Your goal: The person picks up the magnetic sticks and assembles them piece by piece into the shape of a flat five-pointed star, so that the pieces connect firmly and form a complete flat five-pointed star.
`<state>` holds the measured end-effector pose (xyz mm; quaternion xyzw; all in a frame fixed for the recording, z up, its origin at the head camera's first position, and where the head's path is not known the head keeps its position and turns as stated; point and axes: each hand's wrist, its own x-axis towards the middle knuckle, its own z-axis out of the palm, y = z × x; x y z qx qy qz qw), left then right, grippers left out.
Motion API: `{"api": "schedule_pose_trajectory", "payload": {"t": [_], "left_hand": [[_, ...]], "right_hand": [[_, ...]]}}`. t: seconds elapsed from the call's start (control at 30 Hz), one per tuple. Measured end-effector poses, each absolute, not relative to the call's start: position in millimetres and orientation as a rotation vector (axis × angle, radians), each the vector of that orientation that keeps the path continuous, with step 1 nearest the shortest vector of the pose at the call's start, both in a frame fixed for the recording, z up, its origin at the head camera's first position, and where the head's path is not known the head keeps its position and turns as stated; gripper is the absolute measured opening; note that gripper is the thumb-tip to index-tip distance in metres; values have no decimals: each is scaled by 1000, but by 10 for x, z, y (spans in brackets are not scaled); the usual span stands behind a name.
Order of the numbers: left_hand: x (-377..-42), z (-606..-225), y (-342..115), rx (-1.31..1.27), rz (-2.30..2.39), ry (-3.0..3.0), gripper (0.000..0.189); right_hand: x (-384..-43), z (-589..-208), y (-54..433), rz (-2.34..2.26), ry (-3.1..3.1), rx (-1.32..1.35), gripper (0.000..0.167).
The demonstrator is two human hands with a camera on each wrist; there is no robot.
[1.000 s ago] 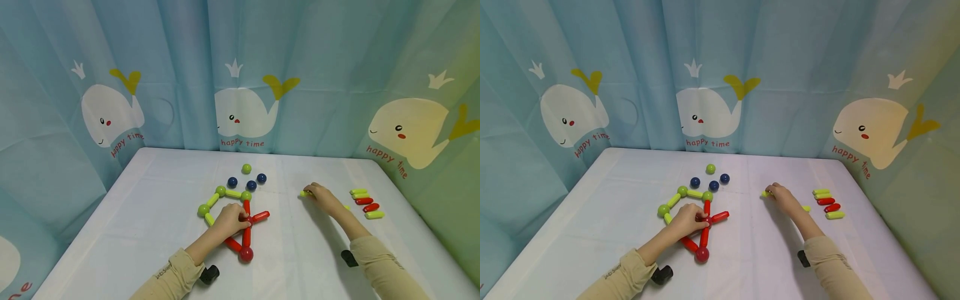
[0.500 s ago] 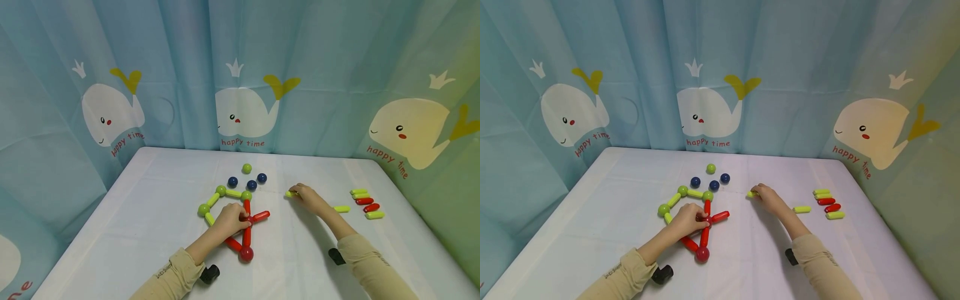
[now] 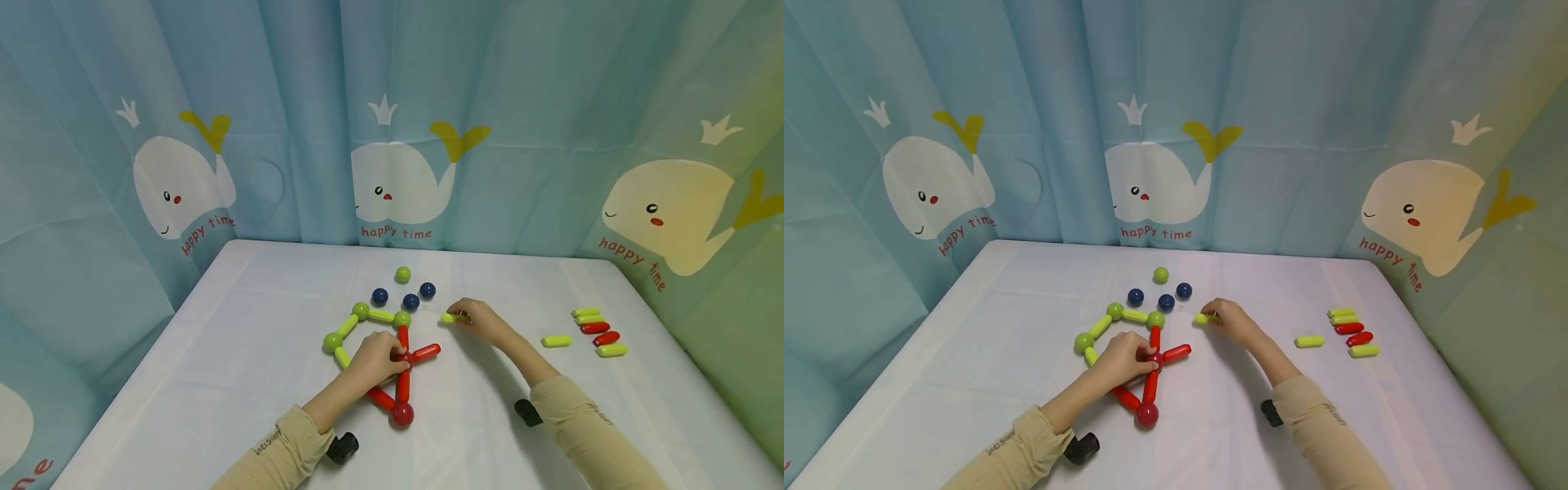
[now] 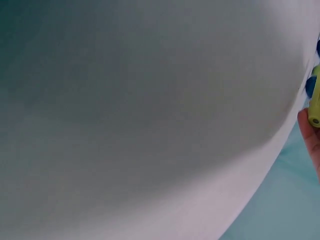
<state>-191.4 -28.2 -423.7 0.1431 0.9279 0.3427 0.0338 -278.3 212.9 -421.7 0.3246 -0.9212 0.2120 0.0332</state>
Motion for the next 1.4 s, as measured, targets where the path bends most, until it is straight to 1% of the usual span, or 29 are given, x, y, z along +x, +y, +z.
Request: {"api": "schedule_pose_trajectory", "payload": {"t": [0.2,0.43,0.67,0.93,1.13,1.4], "left_hand": [[-1910,-4223,-277,431,1045,2848,20],[-1906,-4216,-281,436,1030,2852,20],[-1902,-4223,-292,446,1012,2869,19],[-1905,-4207,-289,451,1000,2890,18],[-1925,-4188,-245,387,973,2889,16],[-1915,-4194,-213,367,966,2908,14]], "right_hand": [[-2780,-4183,1936,742,-2864,1007,17],[-2768,-4181,1753,757,-2832,1078,16],[-2756,-4176,1579,754,-2865,1087,17],[-2780,-4183,1552,784,-2891,1076,15],[-2785,-4183,1569,863,-2962,1057,15],[-2768,-4153,1581,830,-2975,1081,15]]}}
